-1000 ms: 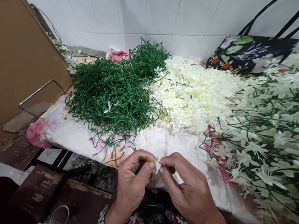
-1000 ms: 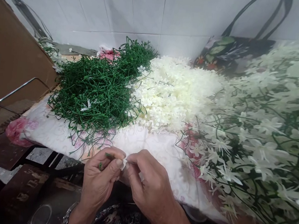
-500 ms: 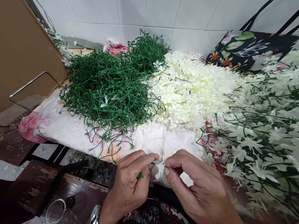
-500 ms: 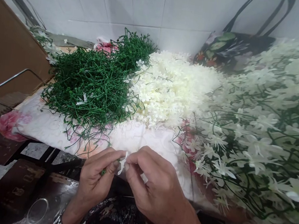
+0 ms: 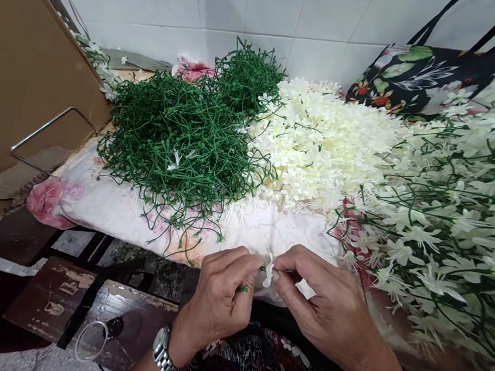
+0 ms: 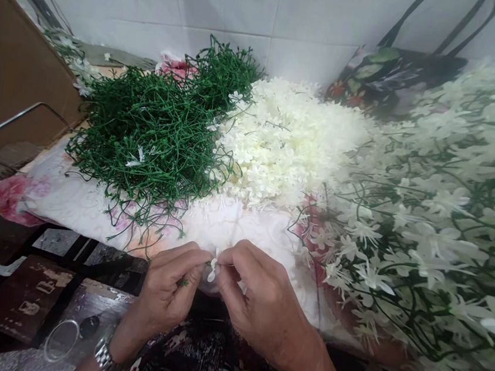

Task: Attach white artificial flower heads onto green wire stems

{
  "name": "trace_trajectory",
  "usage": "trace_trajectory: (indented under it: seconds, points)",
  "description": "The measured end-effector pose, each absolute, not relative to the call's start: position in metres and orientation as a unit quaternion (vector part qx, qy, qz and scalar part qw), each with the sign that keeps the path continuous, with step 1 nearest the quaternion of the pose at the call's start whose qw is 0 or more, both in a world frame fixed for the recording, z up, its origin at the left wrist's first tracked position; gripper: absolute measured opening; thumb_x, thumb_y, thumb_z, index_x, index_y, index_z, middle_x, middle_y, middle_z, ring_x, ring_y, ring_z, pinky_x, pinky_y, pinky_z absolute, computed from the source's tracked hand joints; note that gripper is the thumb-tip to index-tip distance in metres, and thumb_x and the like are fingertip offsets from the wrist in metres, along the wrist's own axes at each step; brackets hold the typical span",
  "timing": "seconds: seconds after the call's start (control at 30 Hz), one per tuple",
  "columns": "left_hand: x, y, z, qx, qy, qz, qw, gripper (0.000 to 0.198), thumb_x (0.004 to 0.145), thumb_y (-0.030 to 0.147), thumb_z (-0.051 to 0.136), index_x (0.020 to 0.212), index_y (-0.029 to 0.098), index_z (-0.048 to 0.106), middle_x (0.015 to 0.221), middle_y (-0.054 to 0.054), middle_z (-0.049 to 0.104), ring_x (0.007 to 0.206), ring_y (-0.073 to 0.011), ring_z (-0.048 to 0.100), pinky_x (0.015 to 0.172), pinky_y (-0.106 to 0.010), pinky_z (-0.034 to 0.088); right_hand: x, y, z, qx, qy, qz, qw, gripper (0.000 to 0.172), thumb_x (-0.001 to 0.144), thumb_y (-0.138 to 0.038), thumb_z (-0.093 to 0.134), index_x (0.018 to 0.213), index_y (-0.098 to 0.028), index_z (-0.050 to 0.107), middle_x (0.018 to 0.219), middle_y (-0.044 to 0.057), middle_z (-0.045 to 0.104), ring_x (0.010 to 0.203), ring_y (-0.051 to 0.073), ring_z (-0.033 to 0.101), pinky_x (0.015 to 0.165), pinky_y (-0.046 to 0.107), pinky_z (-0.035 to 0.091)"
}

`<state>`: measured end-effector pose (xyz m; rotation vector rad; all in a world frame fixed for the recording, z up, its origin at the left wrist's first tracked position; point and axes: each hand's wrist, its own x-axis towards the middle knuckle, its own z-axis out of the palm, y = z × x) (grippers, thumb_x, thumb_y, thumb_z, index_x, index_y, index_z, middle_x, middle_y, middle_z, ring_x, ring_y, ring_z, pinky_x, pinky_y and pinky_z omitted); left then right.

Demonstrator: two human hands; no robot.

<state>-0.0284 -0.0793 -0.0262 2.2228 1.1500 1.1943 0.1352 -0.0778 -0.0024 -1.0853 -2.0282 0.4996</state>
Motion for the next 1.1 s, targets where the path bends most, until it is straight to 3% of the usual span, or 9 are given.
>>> trace_trajectory:
  seconds: [0.67, 0.9, 1.1]
  points:
    - [-0.021, -0.075, -0.035, 0.784, 0.427, 0.414, 0.176, 0.021, 0.071, 0.001, 0.04, 0.07, 0.018, 0.054, 0.054, 0.002, 0.043, 0.048, -0.0117, 0.04, 0.046, -0.022, 0.033, 0.134, -0.071, -0.02, -0.418, -0.79, 0.229, 0.386, 0.015, 0.085, -0.009, 0.045, 0.08, -0.019, 0.054, 0.064, -0.001, 0.054, 0.055, 0.01, 0.051, 0.05, 0.02, 0.043]
    - [-0.018, -0.075, -0.035, 0.785, 0.443, 0.4, 0.164, 0.021, 0.065, 0.0, 0.04, 0.06, 0.021, 0.042, 0.051, 0.002, 0.04, 0.047, -0.012, 0.038, 0.045, -0.024, 0.029, 0.133, -0.07, -0.022, -0.416, -0.785, 0.229, 0.397, 0.017, 0.085, -0.007, 0.044, 0.078, -0.019, 0.054, 0.063, -0.001, 0.054, 0.054, 0.009, 0.051, 0.049, 0.019, 0.042]
    - [-0.016, -0.074, -0.032, 0.785, 0.445, 0.409, 0.139, 0.023, 0.07, 0.001, 0.038, 0.058, 0.021, 0.04, 0.051, 0.002, 0.04, 0.045, -0.0117, 0.039, 0.043, -0.023, 0.03, 0.129, -0.07, -0.025, -0.415, -0.781, 0.229, 0.407, 0.015, 0.086, -0.009, 0.044, 0.078, -0.019, 0.053, 0.063, -0.001, 0.053, 0.054, 0.01, 0.051, 0.05, 0.019, 0.043]
